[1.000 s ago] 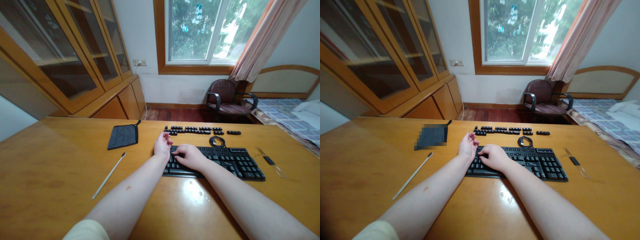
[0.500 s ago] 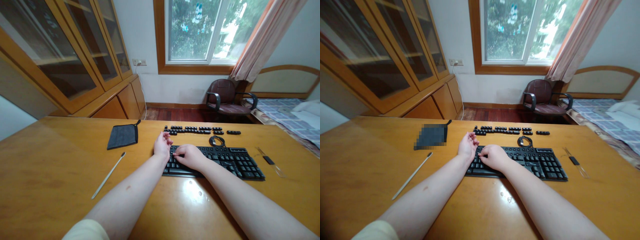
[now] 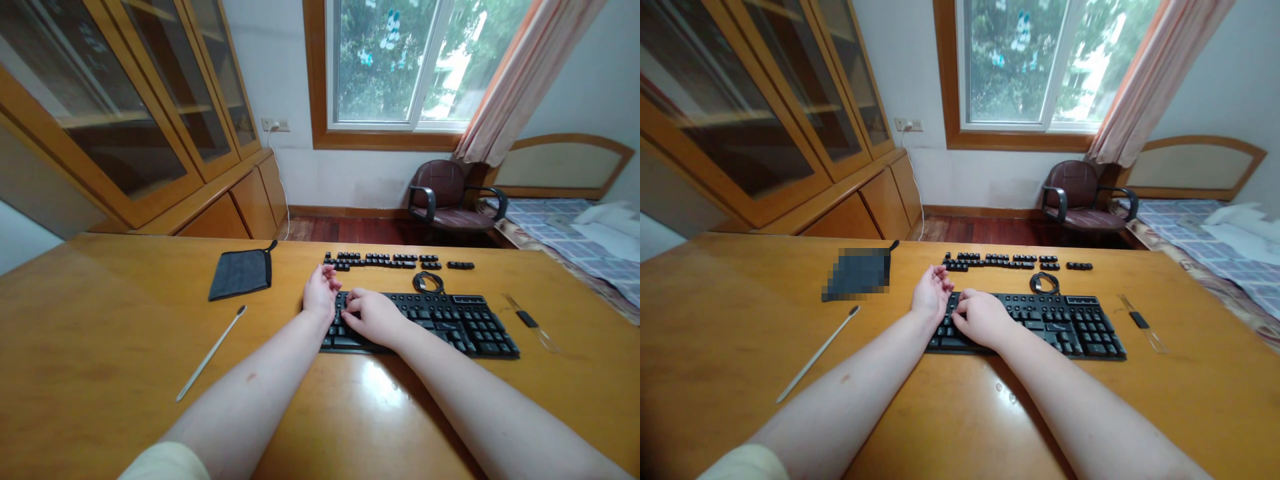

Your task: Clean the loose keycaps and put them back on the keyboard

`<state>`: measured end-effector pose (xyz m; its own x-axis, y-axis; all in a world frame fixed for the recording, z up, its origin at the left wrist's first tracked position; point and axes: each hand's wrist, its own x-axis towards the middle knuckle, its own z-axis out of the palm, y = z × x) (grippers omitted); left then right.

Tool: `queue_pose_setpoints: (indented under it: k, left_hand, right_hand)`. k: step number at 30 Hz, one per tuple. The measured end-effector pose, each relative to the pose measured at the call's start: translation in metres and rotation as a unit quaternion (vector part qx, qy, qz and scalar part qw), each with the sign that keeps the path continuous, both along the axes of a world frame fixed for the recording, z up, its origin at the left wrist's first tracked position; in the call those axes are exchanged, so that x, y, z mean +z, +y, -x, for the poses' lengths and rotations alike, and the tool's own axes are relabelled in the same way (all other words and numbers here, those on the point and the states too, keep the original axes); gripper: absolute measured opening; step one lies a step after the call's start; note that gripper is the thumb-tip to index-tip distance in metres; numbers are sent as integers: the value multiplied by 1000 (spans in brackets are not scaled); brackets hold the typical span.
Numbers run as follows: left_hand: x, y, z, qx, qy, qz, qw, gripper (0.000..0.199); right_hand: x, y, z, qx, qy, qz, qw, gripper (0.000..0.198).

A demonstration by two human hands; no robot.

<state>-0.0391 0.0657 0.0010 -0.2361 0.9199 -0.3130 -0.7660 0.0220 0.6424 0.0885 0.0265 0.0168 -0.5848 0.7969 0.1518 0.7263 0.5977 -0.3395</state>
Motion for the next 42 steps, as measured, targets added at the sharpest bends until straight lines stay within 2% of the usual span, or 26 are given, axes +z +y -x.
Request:
queue_pose_setpoints:
  k: [6,8,14,19,24,29,34,39,42]
  left_hand:
    - [-3,2,2,-5,-6,-1,1000,22]
    - [-3,3,2,-4,-6,0,1000,22]
    - [-2,2,-1,-9,-2,7,1000,23]
    - [-3,5,-3,-8,-2,12,1000,23]
    - [-4,6,-2,-1,0,9,1000,25]
    - [-3,5,-3,-9,-2,13,1000,25]
    - [-3,4,-3,-2,1,12,1000,24]
    - [-1,3,-4,-4,-2,19,1000,24]
    - [0,3,-4,-4,1,19,1000,24]
  right_hand:
    - [-3,4,-4,25,15,-9,1000,25]
    - [-4,2,-6,11,34,-19,999,25]
    - [9,3,-14,-114,65,-52,990,26]
    - [22,38,-15,-202,-17,-31,979,21]
    - [5,73,-3,-209,-85,-7,974,28]
    - [-15,76,2,-173,-77,-27,981,43]
    - [-17,75,-2,-173,-87,-23,981,33]
    - [-16,74,-3,-187,-63,-55,979,26]
    - [-16,75,-1,-170,-69,-15,983,24]
